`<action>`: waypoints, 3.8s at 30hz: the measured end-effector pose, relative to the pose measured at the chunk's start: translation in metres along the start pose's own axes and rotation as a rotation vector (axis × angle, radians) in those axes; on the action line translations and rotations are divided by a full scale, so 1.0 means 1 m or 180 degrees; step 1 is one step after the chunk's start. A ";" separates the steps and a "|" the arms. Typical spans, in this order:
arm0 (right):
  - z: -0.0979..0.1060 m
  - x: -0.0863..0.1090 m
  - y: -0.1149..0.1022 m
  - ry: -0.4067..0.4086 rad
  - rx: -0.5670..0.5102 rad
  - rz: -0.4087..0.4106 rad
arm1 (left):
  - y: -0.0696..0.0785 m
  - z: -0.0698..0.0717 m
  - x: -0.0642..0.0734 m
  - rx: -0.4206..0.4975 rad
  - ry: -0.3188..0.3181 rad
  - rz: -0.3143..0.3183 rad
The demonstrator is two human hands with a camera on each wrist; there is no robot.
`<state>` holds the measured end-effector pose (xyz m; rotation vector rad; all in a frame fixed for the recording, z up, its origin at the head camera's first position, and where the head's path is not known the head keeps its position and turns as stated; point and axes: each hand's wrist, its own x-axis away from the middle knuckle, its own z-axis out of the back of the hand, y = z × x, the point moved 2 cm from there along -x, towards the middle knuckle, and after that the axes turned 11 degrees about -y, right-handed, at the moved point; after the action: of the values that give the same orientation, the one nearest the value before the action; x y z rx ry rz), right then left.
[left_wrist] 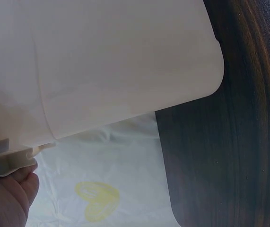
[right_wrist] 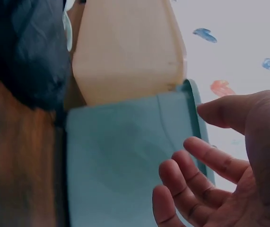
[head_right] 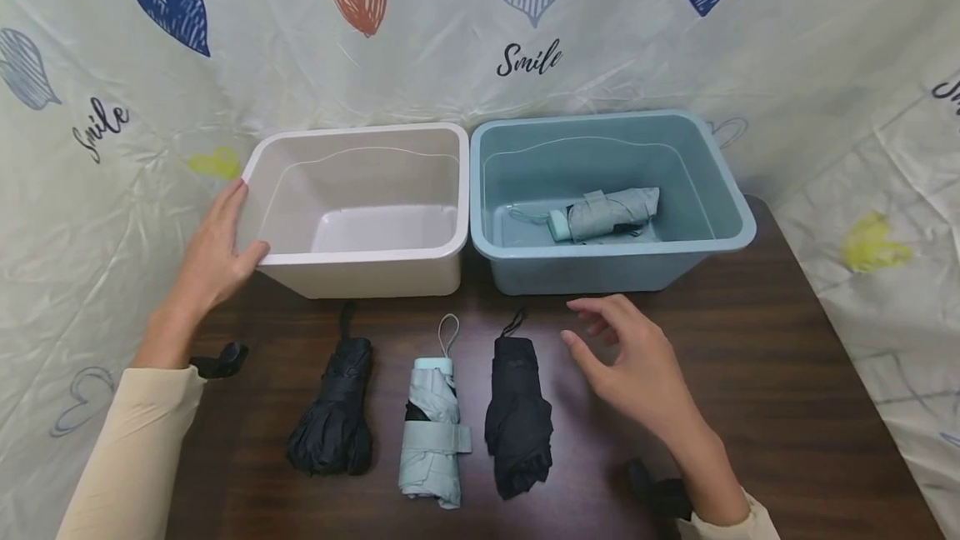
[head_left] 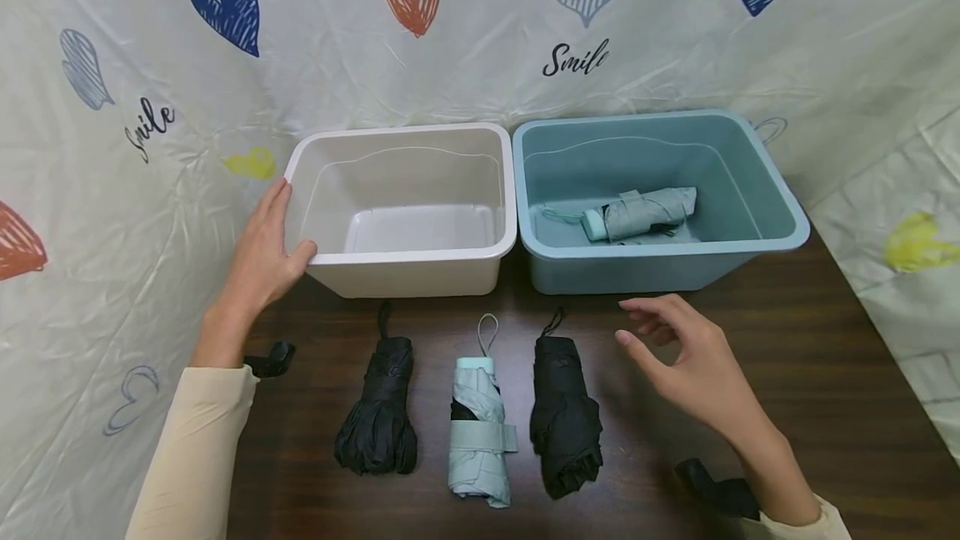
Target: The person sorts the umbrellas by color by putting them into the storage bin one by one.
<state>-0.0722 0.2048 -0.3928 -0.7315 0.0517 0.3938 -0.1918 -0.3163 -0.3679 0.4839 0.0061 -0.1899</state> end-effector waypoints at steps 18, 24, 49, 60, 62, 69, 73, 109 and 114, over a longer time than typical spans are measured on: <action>-0.058 0.019 0.000 -0.0442 -0.0288 -0.0571 | 0.000 0.002 0.000 0.0001 0.0020 -0.0002; -0.073 0.021 -0.003 -0.0534 -0.0219 -0.0814 | 0.002 0.001 0.000 0.0003 0.0032 -0.0007; -0.102 0.024 -0.015 -0.0992 0.0204 -0.1798 | -0.001 -0.002 0.000 0.0035 0.0086 -0.0052; -0.106 0.023 -0.017 -0.1090 0.0340 -0.1832 | -0.001 -0.001 0.001 0.0047 0.0091 -0.0056; -0.106 0.023 -0.018 -0.1077 0.0312 -0.1821 | 0.000 -0.001 0.001 0.0048 0.0088 -0.0046; -0.106 0.023 -0.020 -0.1065 0.0270 -0.1818 | 0.000 -0.001 0.001 0.0062 0.0089 -0.0040; -0.106 0.023 -0.021 -0.1060 0.0279 -0.1804 | 0.000 -0.001 0.001 0.0063 0.0087 -0.0056; -0.099 0.029 -0.017 -0.0917 -0.0104 -0.1706 | 0.000 -0.001 0.000 0.0042 0.0081 -0.0058; -0.096 0.028 -0.017 -0.0906 -0.0177 -0.1652 | -0.001 -0.001 0.000 0.0053 0.0076 -0.0054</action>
<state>-0.0309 0.1393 -0.4584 -0.7084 -0.4120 -0.0011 -0.1915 -0.3163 -0.3694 0.5029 0.0319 -0.2010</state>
